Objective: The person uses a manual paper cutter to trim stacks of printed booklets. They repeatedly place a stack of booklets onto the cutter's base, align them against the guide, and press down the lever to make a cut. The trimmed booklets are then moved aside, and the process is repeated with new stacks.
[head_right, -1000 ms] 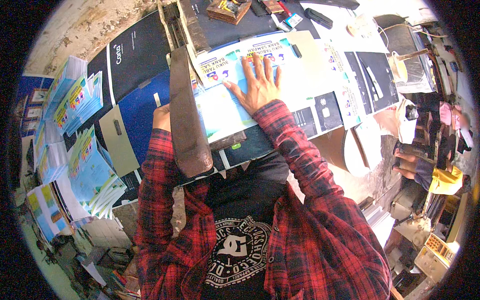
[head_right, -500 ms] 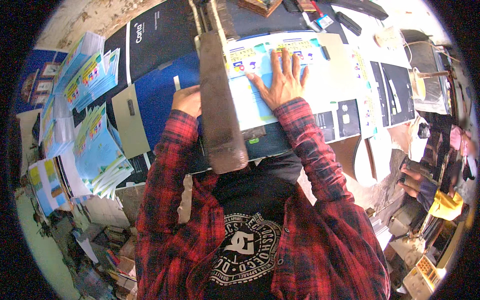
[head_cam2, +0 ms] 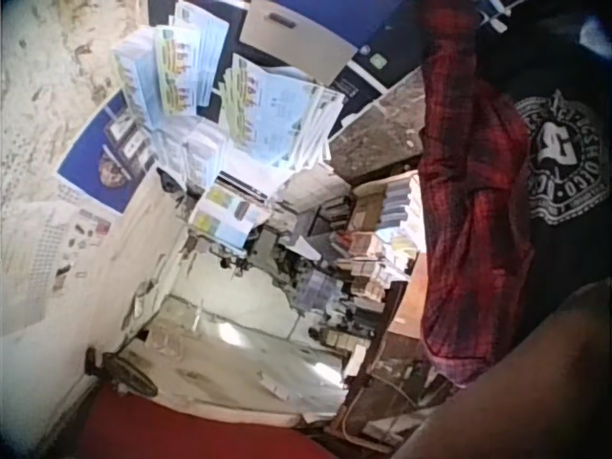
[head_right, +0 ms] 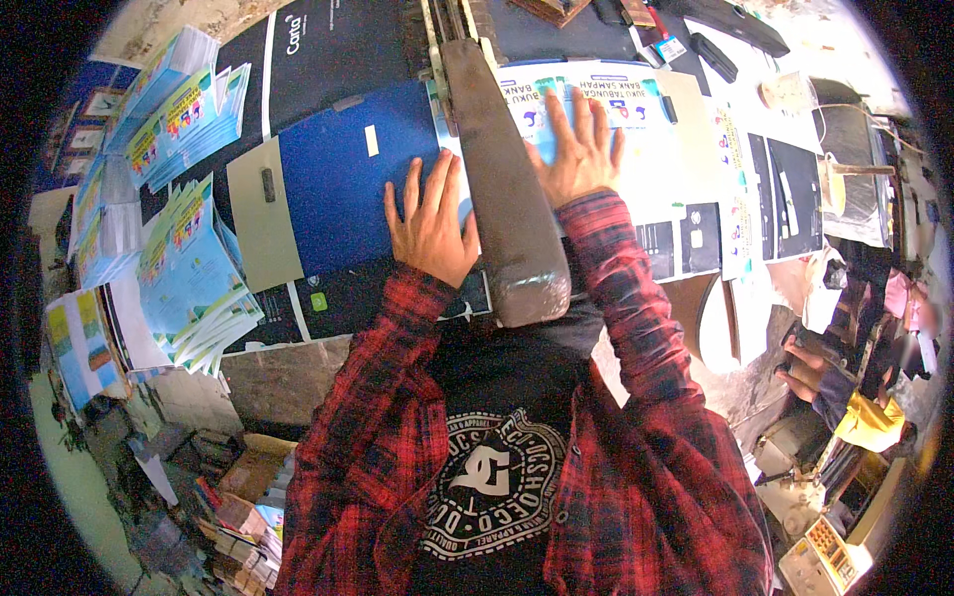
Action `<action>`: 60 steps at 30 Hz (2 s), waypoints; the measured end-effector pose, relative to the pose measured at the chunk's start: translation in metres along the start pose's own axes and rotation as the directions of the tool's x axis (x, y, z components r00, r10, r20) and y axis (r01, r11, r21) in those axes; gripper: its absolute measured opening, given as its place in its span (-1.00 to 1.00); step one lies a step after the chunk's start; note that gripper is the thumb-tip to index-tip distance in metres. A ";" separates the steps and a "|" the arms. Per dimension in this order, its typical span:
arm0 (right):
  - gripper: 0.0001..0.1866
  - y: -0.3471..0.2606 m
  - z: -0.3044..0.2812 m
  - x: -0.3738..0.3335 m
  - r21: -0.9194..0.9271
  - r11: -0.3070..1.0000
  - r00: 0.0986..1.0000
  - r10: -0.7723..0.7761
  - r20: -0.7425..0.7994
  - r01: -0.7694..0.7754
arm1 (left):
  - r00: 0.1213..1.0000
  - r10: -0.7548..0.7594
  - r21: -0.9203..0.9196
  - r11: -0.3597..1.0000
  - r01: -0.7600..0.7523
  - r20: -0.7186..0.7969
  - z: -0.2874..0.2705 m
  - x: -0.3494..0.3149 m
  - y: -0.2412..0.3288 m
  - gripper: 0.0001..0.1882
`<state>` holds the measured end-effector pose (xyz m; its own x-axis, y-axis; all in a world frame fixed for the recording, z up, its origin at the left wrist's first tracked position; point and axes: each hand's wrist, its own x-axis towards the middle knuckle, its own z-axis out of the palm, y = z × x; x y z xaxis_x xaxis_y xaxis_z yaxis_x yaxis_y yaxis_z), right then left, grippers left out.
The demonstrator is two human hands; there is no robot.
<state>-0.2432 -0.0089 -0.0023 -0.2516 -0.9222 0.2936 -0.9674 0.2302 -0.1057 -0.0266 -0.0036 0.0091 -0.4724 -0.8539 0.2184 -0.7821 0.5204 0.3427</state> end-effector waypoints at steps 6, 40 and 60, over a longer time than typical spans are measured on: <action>-0.23 0.070 0.001 0.006 0.009 1.000 0.999 0.014 0.029 -0.014 | 1.000 -0.016 -0.023 1.000 0.015 -0.023 0.005 -0.004 -0.006 -0.34; -0.26 -0.070 -0.200 0.018 0.857 0.503 0.888 -0.333 0.315 -0.115 | 0.998 0.013 0.011 1.000 -0.012 -0.061 0.010 0.001 -0.001 -0.36; 0.10 0.092 -0.026 0.006 0.120 0.984 0.979 0.108 0.175 -0.130 | 0.989 -0.122 0.024 0.992 0.124 -0.086 -0.007 -0.003 -0.009 -0.42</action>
<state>-0.3341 0.0153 0.0147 -0.3458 -0.9319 0.1096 -0.9157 0.3096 -0.2562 -0.0158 -0.0055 0.0119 -0.3369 -0.9069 0.2530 -0.8442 0.4100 0.3454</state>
